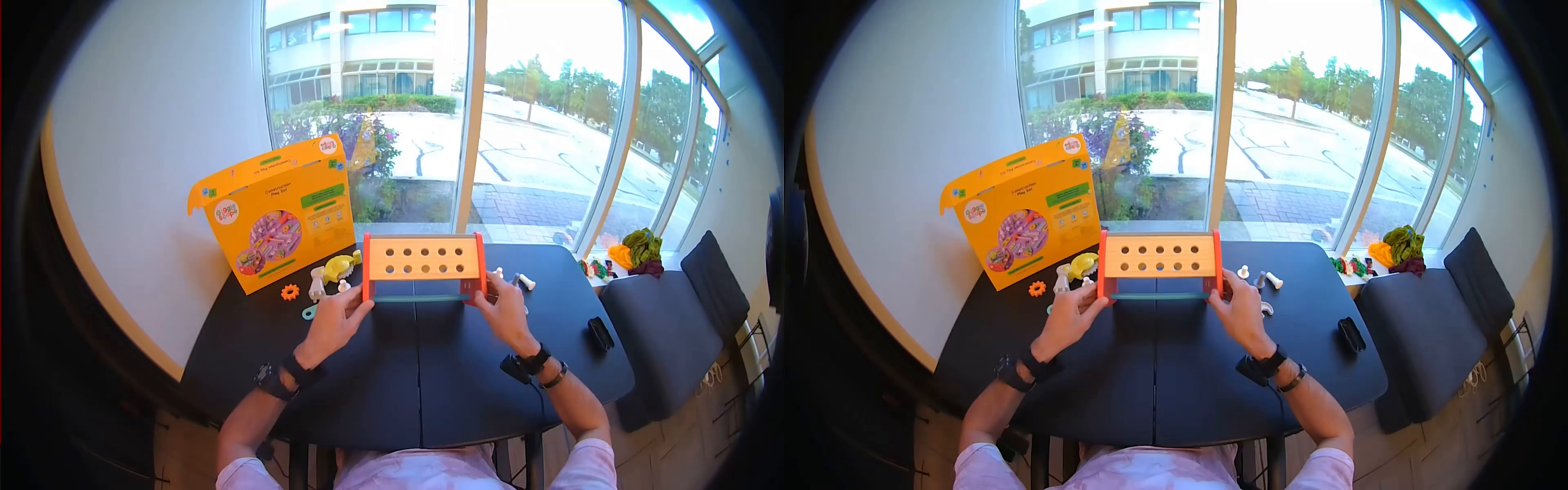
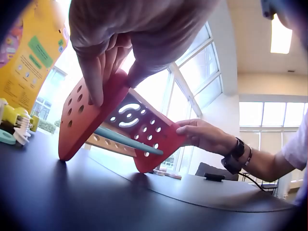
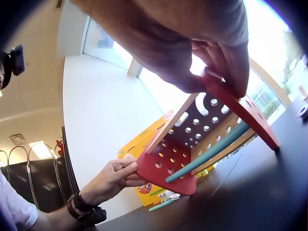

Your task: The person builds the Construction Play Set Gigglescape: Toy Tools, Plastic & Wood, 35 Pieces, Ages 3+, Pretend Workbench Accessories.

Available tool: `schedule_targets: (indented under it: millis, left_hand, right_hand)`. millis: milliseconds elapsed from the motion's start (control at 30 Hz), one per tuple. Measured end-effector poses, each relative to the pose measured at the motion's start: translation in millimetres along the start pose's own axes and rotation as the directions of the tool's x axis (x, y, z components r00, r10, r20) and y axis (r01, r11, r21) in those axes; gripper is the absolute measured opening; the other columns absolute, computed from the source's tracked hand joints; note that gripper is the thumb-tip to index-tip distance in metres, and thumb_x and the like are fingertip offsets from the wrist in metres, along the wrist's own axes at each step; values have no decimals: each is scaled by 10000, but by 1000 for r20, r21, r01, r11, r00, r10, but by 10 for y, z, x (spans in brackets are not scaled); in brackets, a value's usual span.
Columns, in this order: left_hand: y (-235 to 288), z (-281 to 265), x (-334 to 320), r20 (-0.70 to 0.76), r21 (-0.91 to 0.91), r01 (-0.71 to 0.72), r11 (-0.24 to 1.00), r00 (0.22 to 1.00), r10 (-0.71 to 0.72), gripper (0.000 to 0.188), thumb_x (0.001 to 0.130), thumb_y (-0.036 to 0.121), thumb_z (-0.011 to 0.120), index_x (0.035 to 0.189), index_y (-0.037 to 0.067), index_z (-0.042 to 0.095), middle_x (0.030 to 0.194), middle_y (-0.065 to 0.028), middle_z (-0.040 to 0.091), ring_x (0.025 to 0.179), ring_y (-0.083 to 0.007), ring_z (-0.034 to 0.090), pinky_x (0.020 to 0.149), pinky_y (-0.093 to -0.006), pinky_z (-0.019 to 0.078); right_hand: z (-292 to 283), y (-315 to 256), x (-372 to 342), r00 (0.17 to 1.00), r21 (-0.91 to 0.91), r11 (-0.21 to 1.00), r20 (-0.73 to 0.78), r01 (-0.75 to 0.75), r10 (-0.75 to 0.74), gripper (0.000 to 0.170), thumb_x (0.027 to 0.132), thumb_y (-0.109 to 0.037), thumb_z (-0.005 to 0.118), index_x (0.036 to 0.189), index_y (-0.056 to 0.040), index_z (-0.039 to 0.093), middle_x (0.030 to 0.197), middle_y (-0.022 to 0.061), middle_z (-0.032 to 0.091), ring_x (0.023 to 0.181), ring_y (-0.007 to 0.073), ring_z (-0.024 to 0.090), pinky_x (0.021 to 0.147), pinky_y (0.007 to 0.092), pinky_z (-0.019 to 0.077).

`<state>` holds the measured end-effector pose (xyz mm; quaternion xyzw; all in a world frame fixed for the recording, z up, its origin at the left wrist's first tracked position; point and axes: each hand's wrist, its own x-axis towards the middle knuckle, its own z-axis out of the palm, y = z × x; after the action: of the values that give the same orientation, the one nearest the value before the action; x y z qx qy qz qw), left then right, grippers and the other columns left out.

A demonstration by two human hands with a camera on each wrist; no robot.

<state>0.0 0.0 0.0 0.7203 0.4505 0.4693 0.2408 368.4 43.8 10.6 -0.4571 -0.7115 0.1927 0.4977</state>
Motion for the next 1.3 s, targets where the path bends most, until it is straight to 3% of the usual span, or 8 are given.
schedule_targets:
  millis: [333, 533, 633, 767, 900, 1000, 1133, 1300]
  left_hand:
    - [321, -22, 388, -160, 267, -68, 961, 981, 113, 327, 1077, 257, 736, 1086, -60, 817, 847, -207, 814, 786, -261, 830, 700, -342, 605]
    - [242, 9, 544, -169, 307, -39, 951, 981, 95, 365, 1078, 296, 734, 1080, -59, 817, 829, -200, 810, 729, -258, 808, 649, -356, 567]
    - [173, 42, 572, -178, 218, -62, 974, 979, 102, 379, 1083, 313, 728, 1075, -54, 820, 801, -174, 806, 691, -216, 785, 625, -353, 543]
    - [49, -151, 580, -122, 146, 45, 988, 992, -27, 376, 1084, 304, 732, 1095, -61, 822, 773, -118, 794, 698, -105, 750, 660, -303, 575]
    - [-65, -505, 463, -207, 48, 59, 997, 977, -48, 292, 1064, 211, 757, 1104, -70, 824, 824, -63, 813, 717, -98, 762, 686, -262, 605]
    - [-192, -789, 343, -177, 25, 170, 985, 971, -163, 252, 1048, 160, 758, 1102, -78, 823, 858, -88, 828, 738, -114, 780, 708, -267, 619]
    - [-408, -917, 196, -132, 201, 179, 963, 979, -154, 229, 1004, 148, 770, 1079, -58, 834, 881, -108, 837, 725, -142, 796, 725, -287, 627]
    - [-406, -854, 196, -60, 336, 259, 906, 965, -254, 220, 967, 191, 797, 1063, 4, 860, 870, -130, 831, 763, -217, 820, 742, -337, 634]
  right_hand:
    - [-205, -76, 399, 998, -166, 984, -12, -64, 63, 354, 1068, -267, 709, 1201, 44, 813, 827, 174, 822, 734, 213, 802, 702, 337, 615]
    - [-309, 70, 561, 996, -354, 935, 65, -33, 60, 397, 1075, -317, 694, 1159, 50, 819, 798, 184, 804, 725, 219, 803, 699, 357, 614]
    - [-360, 98, 591, 997, -257, 966, 79, -5, 26, 374, 1065, -319, 711, 1124, 30, 829, 819, 209, 803, 715, 315, 801, 688, 405, 611]
    - [-540, 125, 587, 961, -16, 967, 110, -254, 254, 351, 1085, -286, 695, 1108, 44, 812, 837, 216, 798, 716, 314, 795, 698, 405, 613]
    - [-767, 567, 446, 975, -441, 893, 222, 87, 14, 280, 1062, -256, 713, 1057, 1, 825, 900, 209, 795, 823, 378, 783, 784, 467, 626]
    - [-872, 1059, 204, 937, -535, 799, 336, 275, -98, 233, 1049, -215, 692, 1143, -48, 824, 1029, 195, 802, 1001, 405, 765, 893, 495, 607]
    - [-935, 1236, -64, 898, -599, 780, 424, 183, 115, 273, 1062, -180, 629, 1265, -90, 787, 1164, 181, 780, 1158, 426, 702, 1029, 520, 554]
    - [-925, 535, -114, 843, -754, 618, 466, 220, 268, 278, 1033, -109, 630, 1268, -91, 778, 1139, 177, 780, 1133, 392, 719, 964, 516, 585]
